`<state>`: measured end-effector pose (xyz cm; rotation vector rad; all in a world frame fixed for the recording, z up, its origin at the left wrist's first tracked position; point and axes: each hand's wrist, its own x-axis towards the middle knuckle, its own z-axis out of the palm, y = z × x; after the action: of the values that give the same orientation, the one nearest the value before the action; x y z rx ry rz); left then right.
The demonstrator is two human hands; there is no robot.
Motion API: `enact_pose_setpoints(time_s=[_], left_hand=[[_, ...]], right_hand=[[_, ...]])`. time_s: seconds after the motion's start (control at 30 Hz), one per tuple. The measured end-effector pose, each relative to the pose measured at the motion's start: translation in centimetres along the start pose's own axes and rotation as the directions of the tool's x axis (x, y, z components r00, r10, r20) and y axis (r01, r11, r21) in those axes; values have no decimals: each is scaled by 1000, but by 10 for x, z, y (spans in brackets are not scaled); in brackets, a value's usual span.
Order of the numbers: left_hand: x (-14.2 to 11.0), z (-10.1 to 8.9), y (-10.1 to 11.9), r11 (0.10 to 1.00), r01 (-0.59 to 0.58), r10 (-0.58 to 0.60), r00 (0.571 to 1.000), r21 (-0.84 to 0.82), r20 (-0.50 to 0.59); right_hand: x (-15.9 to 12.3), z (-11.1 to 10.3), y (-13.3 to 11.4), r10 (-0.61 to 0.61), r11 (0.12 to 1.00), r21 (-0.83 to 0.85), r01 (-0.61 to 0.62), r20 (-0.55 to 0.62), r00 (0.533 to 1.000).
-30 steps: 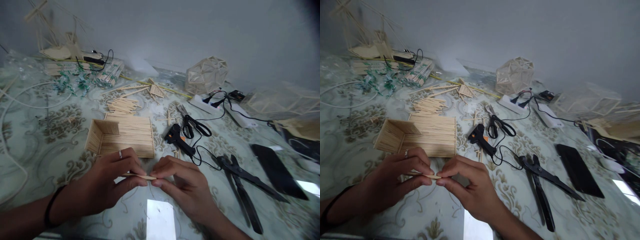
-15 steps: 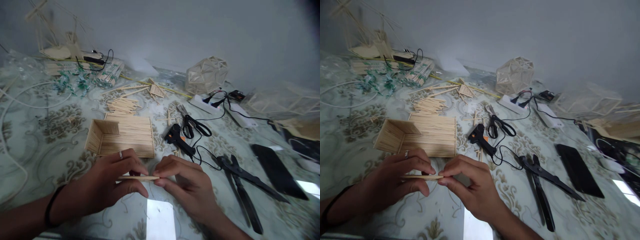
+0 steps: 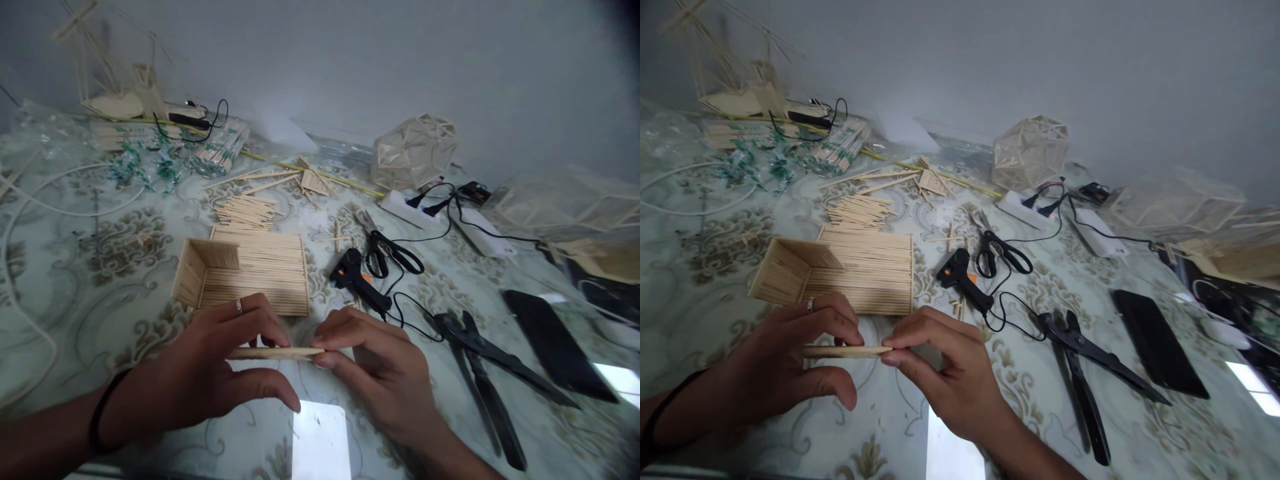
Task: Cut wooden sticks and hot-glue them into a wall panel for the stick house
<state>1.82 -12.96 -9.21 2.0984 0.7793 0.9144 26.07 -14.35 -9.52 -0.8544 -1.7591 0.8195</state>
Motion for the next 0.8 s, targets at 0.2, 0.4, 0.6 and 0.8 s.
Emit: enact_pose_setpoints(time_s=[0.2, 0.4, 0.6, 0.8], left_hand=[[0, -3, 0, 998, 22, -21, 999, 60, -30], [-1, -2, -2, 999, -22, 22, 1000, 49, -11], [-2, -1, -1, 999, -34, 34, 999, 16, -18], [-2, 3, -1, 1000, -4, 3, 1000, 18, 31]], right_hand=[[-1, -1, 2, 19, 1000, -4, -19, -28, 999], [-1, 0, 3, 29, 1000, -7, -29, -17, 999], [-3, 0, 3, 60, 998, -26, -59, 46, 997], [-4, 6, 2, 7, 999, -54, -1, 113, 994]])
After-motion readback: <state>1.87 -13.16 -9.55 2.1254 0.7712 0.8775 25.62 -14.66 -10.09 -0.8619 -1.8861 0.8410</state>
